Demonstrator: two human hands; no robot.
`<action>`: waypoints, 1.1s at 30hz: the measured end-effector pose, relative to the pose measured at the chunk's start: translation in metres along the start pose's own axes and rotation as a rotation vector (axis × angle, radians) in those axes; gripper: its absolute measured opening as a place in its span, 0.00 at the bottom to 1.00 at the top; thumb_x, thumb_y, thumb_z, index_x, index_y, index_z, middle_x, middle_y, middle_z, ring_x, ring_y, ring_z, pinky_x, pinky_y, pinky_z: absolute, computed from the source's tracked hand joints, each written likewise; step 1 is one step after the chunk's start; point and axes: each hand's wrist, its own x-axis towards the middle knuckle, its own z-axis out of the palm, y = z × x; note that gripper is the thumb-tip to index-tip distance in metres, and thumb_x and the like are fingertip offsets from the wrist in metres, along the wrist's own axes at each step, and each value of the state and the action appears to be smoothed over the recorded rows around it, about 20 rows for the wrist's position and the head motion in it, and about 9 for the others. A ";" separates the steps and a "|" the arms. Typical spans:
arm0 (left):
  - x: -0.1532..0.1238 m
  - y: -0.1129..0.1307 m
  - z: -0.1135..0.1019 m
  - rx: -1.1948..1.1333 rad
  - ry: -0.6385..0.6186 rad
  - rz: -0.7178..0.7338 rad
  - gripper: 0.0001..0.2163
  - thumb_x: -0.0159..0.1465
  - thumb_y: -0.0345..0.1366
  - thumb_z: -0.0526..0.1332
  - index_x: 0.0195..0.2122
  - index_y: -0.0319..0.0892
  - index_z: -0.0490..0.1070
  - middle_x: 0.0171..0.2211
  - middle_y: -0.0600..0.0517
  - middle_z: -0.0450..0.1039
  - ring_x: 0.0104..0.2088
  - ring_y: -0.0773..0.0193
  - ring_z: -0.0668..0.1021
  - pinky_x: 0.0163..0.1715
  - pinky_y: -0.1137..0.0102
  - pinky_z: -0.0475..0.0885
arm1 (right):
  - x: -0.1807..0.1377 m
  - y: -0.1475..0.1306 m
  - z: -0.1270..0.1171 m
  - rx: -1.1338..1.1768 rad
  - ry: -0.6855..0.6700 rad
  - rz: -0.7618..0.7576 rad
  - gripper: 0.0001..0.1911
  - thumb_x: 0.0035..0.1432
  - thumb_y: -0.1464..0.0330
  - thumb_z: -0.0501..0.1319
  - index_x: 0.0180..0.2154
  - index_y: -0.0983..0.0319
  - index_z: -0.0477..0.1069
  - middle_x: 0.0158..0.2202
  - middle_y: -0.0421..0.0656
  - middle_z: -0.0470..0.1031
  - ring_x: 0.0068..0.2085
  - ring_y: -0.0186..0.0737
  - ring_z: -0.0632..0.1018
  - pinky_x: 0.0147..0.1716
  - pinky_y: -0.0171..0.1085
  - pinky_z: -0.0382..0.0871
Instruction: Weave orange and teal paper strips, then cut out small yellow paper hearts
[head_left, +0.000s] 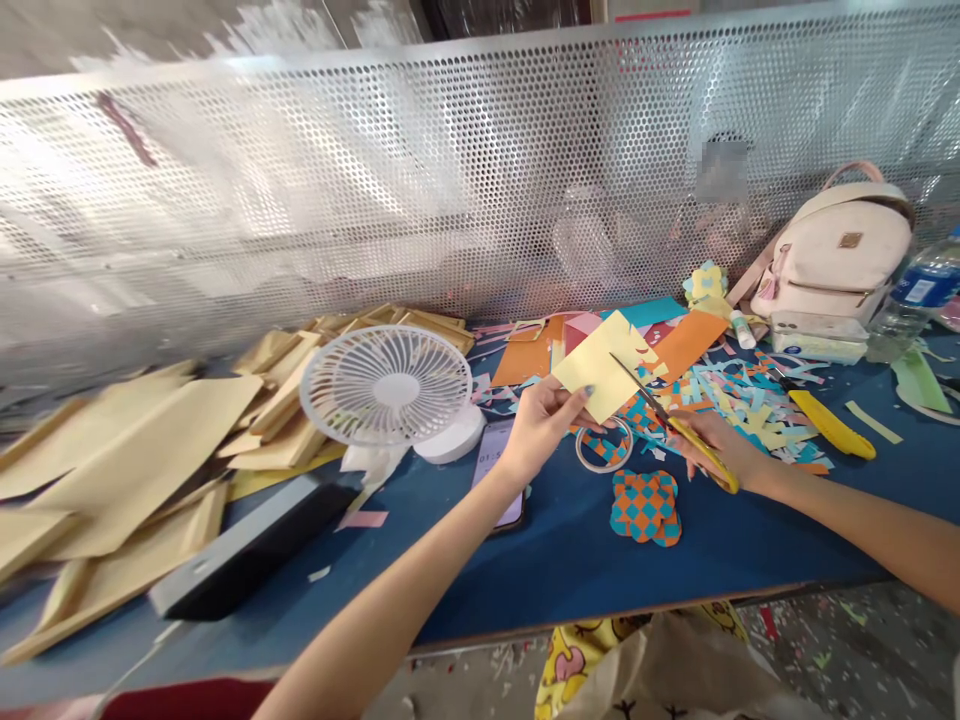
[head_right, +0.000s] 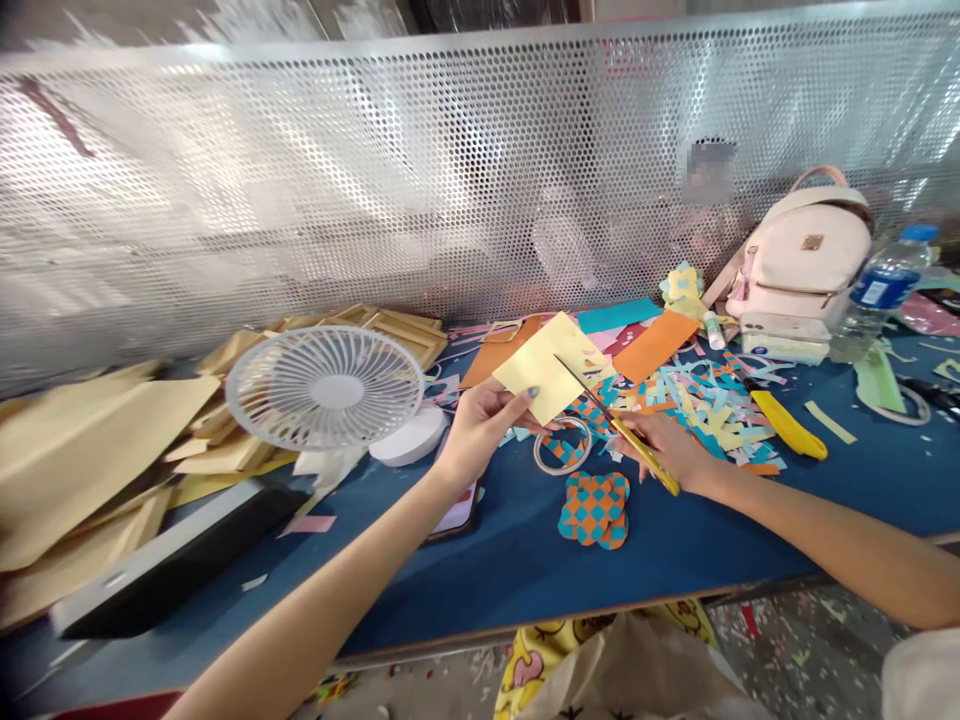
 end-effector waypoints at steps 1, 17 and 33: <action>0.000 -0.001 0.000 -0.001 0.001 -0.004 0.32 0.55 0.56 0.71 0.52 0.35 0.73 0.26 0.46 0.83 0.26 0.49 0.86 0.26 0.64 0.84 | 0.000 -0.002 0.000 0.000 0.007 -0.005 0.29 0.58 0.38 0.58 0.31 0.58 0.64 0.22 0.35 0.62 0.19 0.34 0.71 0.18 0.34 0.71; -0.003 -0.004 0.002 -0.007 -0.051 -0.061 0.30 0.55 0.58 0.71 0.46 0.35 0.74 0.25 0.47 0.83 0.28 0.48 0.87 0.27 0.63 0.85 | 0.000 -0.010 0.000 0.051 -0.023 0.017 0.29 0.58 0.37 0.58 0.31 0.58 0.65 0.19 0.33 0.57 0.18 0.34 0.67 0.18 0.35 0.72; -0.004 -0.010 0.004 -0.002 -0.079 -0.081 0.24 0.56 0.54 0.72 0.42 0.37 0.75 0.25 0.44 0.83 0.27 0.47 0.86 0.24 0.64 0.83 | -0.003 -0.019 -0.002 0.015 -0.026 -0.022 0.30 0.58 0.37 0.58 0.33 0.58 0.64 0.23 0.35 0.59 0.22 0.35 0.70 0.20 0.34 0.71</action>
